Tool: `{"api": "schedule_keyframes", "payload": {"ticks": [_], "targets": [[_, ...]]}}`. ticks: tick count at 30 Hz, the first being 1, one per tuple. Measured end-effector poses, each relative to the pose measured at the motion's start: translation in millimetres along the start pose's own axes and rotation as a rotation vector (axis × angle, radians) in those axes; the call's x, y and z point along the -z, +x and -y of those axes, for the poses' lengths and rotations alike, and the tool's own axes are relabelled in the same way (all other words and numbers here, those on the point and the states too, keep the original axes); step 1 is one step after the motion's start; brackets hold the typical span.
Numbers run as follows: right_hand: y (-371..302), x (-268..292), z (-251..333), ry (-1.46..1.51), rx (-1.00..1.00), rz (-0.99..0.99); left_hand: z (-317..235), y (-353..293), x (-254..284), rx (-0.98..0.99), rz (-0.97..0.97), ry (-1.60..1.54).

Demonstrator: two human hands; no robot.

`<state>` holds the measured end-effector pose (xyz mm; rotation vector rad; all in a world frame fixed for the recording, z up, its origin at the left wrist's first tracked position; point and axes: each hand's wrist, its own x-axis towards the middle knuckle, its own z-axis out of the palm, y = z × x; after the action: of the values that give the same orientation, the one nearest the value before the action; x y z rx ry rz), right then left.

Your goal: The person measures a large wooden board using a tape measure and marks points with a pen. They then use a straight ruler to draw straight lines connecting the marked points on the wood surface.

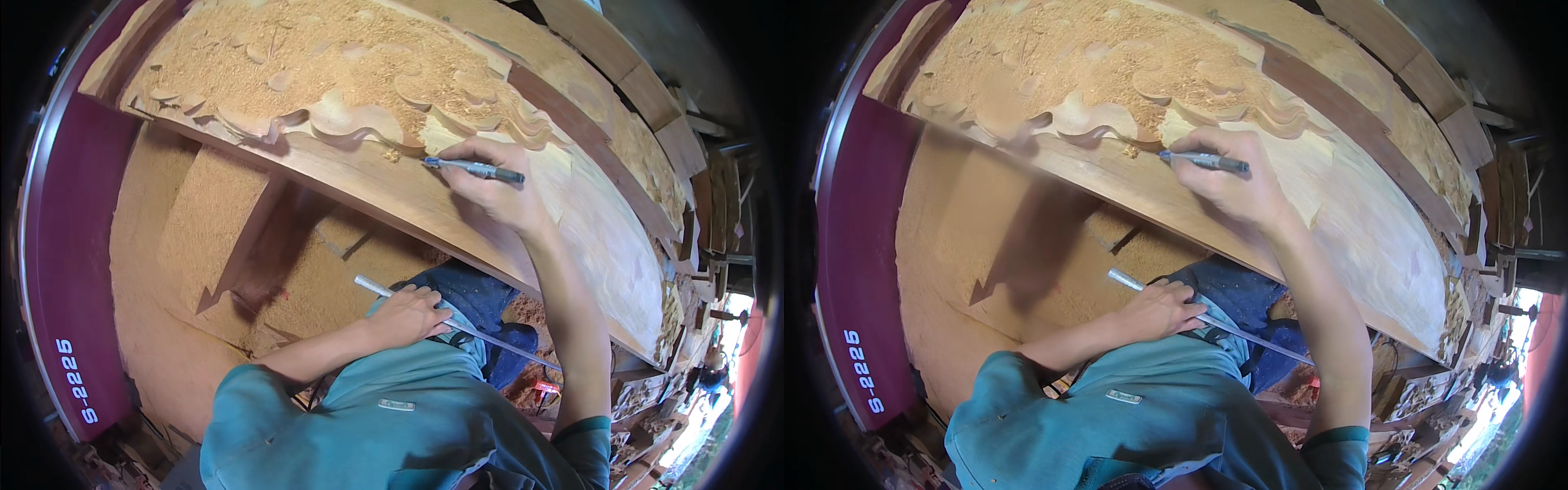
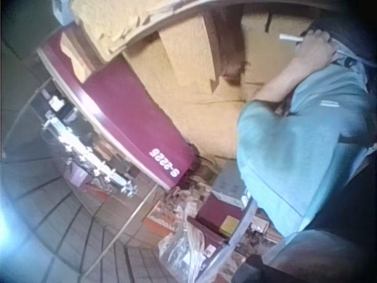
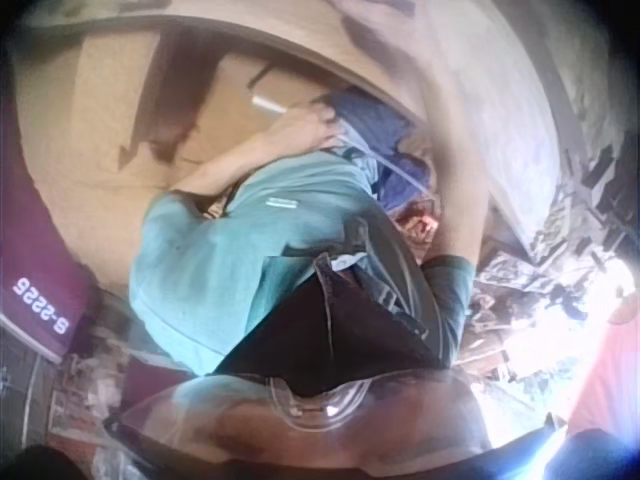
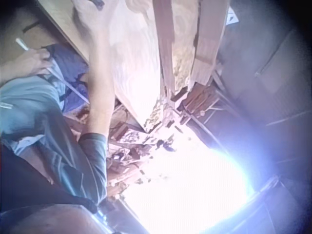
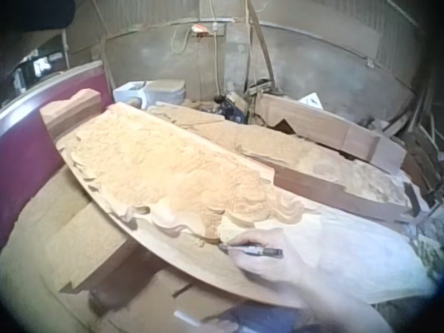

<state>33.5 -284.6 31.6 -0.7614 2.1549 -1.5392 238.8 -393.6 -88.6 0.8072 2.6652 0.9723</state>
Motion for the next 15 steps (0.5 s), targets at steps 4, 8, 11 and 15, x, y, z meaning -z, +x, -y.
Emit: {"api": "schedule_keyframes", "payload": {"ticks": [4, 8, 11, 15], "targets": [[9.5, 1.6, -4.0, -0.050, 0.014, 0.030, 7.6, -0.2, 0.2, 0.007, -0.037, 0.004], [11.0, 2.2, -1.8, -0.072, 0.048, 0.027, 15.5, 4.1, -1.0, 0.005, -0.028, 0.006], [12.0, 0.8, 1.6, -0.074, 0.044, 0.026, 14.8, 7.8, -2.6, -0.021, -0.044, -0.017], [12.2, 5.7, 2.9, -0.156, 0.051, 0.052, 13.1, 11.2, -8.6, -0.058, -0.051, -0.020]]}}
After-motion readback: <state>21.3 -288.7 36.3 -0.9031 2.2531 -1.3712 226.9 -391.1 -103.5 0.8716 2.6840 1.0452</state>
